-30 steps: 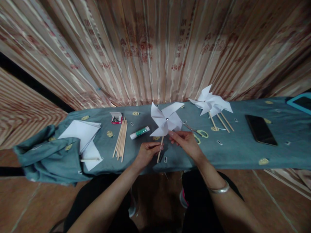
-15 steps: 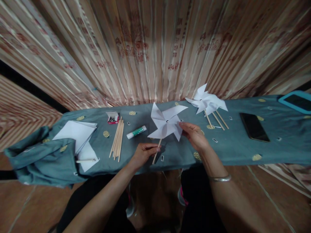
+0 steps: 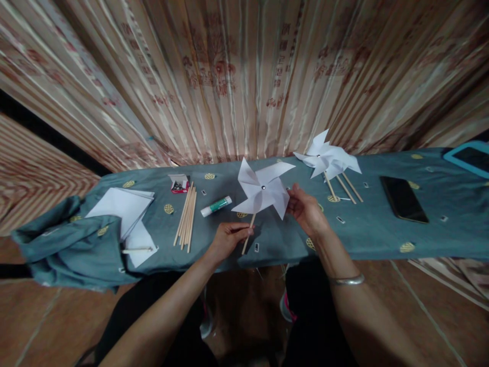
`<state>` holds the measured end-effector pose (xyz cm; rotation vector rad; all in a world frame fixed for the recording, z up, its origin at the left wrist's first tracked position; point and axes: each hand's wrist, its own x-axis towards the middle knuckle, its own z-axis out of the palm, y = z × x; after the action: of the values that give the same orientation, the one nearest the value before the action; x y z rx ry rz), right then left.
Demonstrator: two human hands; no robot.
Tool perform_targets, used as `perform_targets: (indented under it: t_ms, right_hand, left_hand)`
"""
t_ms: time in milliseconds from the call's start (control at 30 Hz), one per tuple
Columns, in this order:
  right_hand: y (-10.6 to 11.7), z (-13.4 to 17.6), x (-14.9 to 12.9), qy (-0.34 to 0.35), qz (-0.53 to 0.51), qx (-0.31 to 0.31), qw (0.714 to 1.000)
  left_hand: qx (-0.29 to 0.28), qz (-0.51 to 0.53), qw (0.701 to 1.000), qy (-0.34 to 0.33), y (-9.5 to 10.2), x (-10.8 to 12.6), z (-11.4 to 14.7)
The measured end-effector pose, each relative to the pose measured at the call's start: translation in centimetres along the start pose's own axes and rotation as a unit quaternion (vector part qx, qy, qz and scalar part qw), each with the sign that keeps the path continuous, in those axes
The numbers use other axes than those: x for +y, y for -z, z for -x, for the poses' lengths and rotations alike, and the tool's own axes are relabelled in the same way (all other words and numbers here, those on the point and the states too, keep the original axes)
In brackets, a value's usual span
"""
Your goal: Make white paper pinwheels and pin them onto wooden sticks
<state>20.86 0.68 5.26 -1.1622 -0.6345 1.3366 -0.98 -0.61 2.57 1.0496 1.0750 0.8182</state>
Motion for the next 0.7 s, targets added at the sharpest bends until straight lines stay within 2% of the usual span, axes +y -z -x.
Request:
perform_targets:
  t_ms: [167,700]
  right_hand:
    - [0.2,0.0,0.0,0.018,0.021,0.013,1.000]
    - [-1.1,0.9,0.4,-0.050,-0.003,-0.019,0.999]
  left_hand:
    - [-0.010,-0.015,1.000,0.001,0.0,-0.1,0.0]
    - [0.013,0.000,1.000,-0.023,-0.5,0.0,-0.2]
